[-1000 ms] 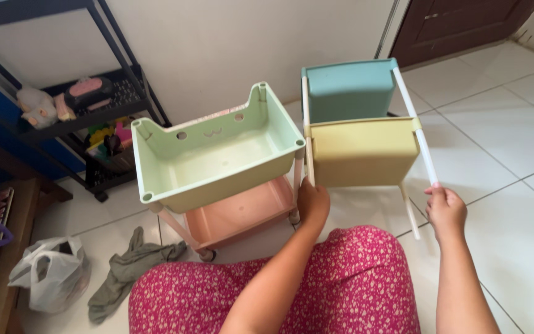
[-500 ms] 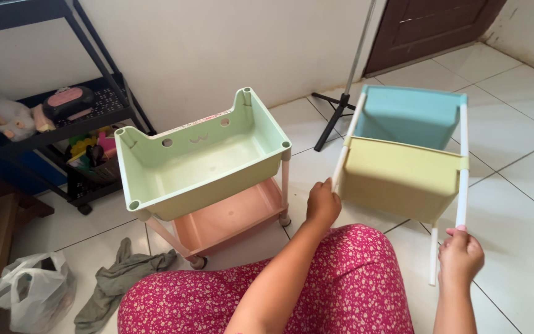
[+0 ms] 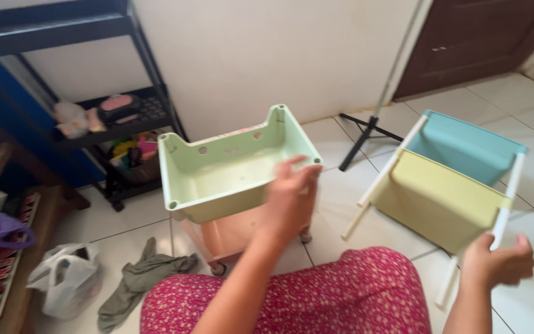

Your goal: The person assembles a three-tier rolling storage cart by inserting white plastic poles into the corners of pastel-colored bins. They connect a green bin to a pink base, then attach a yellow bin and a blue bin to form a stacked unit.

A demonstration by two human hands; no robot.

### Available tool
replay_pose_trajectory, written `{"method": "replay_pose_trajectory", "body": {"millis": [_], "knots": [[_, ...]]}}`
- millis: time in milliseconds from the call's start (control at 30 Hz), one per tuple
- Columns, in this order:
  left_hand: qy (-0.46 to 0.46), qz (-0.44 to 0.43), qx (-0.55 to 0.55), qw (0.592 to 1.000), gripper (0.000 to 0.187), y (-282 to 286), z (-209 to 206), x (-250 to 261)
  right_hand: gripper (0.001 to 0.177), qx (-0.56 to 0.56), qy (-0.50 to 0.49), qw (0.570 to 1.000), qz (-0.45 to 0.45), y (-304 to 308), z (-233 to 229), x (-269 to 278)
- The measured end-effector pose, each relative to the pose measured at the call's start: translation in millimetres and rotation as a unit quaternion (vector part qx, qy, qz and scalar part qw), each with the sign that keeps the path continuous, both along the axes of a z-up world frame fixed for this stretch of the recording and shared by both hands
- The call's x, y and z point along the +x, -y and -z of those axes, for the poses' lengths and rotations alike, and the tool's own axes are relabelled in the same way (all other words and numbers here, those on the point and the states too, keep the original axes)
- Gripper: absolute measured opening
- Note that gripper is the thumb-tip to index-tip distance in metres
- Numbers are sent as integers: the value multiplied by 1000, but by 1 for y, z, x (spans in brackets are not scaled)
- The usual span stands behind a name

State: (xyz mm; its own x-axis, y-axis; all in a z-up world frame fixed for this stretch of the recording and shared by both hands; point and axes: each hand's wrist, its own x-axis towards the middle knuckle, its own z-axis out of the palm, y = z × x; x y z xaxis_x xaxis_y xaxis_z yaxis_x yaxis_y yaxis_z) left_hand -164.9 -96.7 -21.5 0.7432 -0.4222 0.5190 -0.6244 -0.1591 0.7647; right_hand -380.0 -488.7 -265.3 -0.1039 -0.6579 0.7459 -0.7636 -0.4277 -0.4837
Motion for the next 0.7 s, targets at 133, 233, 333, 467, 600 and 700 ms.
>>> {"method": "replay_pose_trajectory", "body": {"millis": [133, 233, 333, 467, 600, 700], "knots": [[253, -255, -37, 932, 25, -82, -35, 24, 35, 149, 276, 827, -468, -46, -56, 102], [218, -225, -17, 949, 18, -88, -30, 34, 48, 362, 158, 703, -592, -130, -90, 180], [324, -234, 94, 912, 11, -73, -15, 36, 58, 278, 119, 622, -722, -211, -103, 223], [362, -184, 161, 900, 21, -68, -9, 49, 48, 231, 264, 640, -684, -248, -97, 234], [381, -163, 125, 902, 17, -57, -11, 71, 37, 254, 313, 668, -625, -237, -92, 244], [398, -160, 92, 899, 20, -31, -5, 73, 32, 262, 330, 674, -607, -233, -89, 250]]}}
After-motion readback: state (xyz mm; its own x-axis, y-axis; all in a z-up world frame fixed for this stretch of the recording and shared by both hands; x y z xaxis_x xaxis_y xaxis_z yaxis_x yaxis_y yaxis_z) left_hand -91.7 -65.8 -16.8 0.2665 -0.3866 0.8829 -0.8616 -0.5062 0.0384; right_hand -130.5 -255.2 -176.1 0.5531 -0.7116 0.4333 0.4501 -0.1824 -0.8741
